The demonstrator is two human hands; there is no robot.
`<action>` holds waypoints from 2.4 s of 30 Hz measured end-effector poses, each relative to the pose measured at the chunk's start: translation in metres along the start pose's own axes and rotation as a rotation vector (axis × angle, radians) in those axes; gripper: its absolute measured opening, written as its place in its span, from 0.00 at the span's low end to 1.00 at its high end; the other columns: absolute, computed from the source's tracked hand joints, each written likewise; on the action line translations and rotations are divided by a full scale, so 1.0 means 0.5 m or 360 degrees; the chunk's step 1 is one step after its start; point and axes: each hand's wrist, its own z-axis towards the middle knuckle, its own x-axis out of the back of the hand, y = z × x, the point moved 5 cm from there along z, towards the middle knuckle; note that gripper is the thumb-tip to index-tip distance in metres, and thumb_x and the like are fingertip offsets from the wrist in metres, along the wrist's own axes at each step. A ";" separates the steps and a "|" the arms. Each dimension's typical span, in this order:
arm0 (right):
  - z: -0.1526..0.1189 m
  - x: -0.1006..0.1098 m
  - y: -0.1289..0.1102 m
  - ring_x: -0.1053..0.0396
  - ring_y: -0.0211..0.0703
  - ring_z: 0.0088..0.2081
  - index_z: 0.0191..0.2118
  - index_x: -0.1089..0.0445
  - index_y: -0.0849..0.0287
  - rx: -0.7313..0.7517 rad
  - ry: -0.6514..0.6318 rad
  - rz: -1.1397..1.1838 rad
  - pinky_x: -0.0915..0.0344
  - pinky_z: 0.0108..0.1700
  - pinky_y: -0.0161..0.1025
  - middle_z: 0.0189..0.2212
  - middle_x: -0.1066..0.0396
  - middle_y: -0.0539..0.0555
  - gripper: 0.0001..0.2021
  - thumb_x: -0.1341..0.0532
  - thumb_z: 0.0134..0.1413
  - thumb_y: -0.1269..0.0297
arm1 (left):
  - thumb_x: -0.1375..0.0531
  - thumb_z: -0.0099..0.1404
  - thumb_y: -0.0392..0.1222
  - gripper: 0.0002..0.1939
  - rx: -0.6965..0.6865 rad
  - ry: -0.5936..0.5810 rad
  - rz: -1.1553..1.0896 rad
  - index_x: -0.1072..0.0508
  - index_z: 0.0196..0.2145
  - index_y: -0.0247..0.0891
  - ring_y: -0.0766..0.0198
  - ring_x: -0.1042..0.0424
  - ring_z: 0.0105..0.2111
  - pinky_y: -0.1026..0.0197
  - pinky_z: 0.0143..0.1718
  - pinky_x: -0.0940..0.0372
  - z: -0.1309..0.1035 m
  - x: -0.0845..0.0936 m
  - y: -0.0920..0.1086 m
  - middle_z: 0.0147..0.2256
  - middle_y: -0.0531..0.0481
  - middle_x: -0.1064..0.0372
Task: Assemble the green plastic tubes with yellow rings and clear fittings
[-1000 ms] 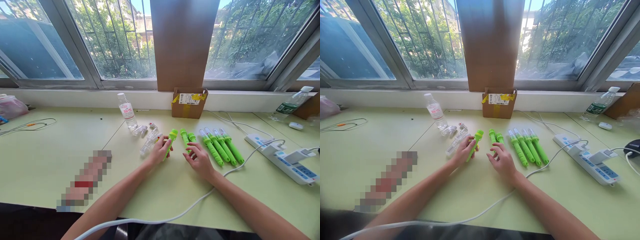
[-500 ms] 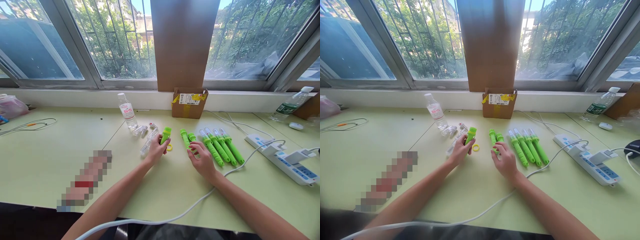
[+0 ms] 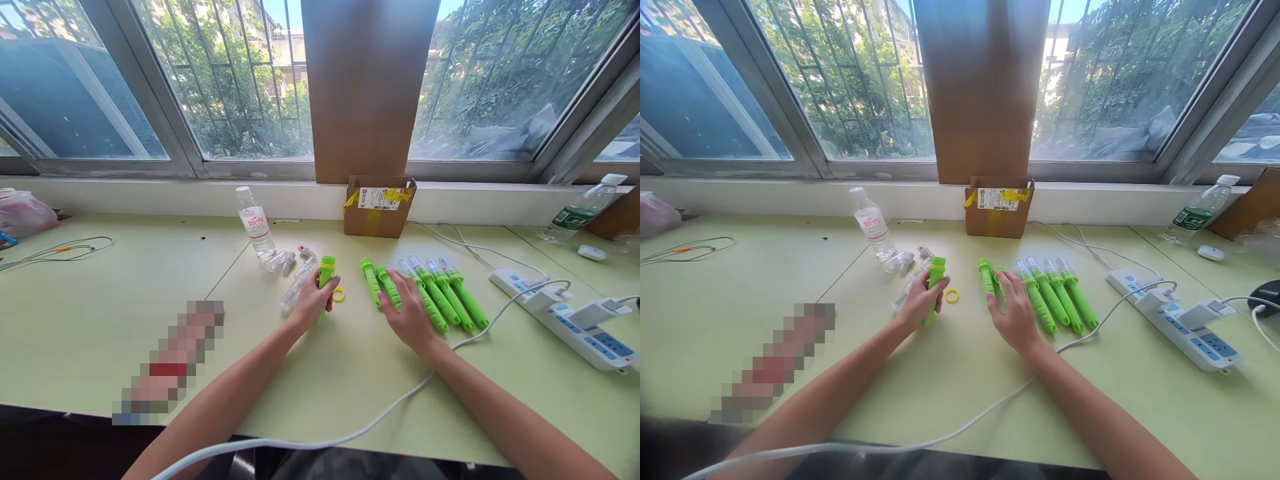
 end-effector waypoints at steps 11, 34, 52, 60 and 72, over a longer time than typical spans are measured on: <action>0.012 -0.060 -0.025 0.39 0.56 0.53 0.58 0.41 0.58 0.0173 -0.0477 -0.0164 0.40 0.52 0.53 0.52 0.36 0.62 0.23 0.44 0.57 0.63 | 0.41 0.58 0.52 0.15 0.0001 0.0124 -0.0050 0.38 0.31 0.38 0.73 0.42 0.12 0.70 0.12 0.47 -0.001 0.009 -0.003 0.17 0.60 0.42; 0.124 -0.260 -0.090 0.45 0.48 0.58 0.56 0.39 0.57 0.0368 -0.1161 -0.0298 0.44 0.55 0.45 0.59 0.41 0.54 0.28 0.43 0.47 0.76 | 0.42 0.59 0.49 0.12 -0.0178 0.0318 -0.0004 0.37 0.33 0.39 0.73 0.42 0.11 0.69 0.12 0.47 -0.002 0.030 0.006 0.15 0.61 0.42; 0.131 -0.258 -0.104 0.36 0.48 0.42 0.40 0.32 0.59 0.0282 -0.0984 -0.0524 0.42 0.42 0.42 0.40 0.32 0.58 0.09 0.46 0.55 0.69 | 0.41 0.59 0.47 0.11 -0.0247 0.0266 0.0140 0.37 0.33 0.40 0.71 0.40 0.11 0.67 0.14 0.45 -0.007 0.021 0.015 0.17 0.61 0.42; 0.137 -0.172 -0.064 0.35 0.43 0.37 0.59 0.43 0.60 0.0002 -0.0625 -0.0266 0.38 0.40 0.37 0.41 0.38 0.58 0.24 0.48 0.55 0.71 | 0.44 0.61 0.50 0.11 -0.0406 0.0256 0.0701 0.38 0.32 0.40 0.68 0.39 0.17 0.65 0.21 0.46 -0.014 0.015 0.024 0.20 0.58 0.41; 0.019 -0.003 0.026 0.32 0.47 0.37 0.41 0.33 0.58 -0.0375 -0.0119 0.0378 0.35 0.41 0.45 0.36 0.29 0.56 0.12 0.42 0.55 0.57 | 0.49 0.65 0.56 0.17 -0.0682 -0.0105 0.1774 0.37 0.30 0.39 0.63 0.36 0.21 0.63 0.23 0.54 -0.033 -0.042 0.009 0.23 0.50 0.35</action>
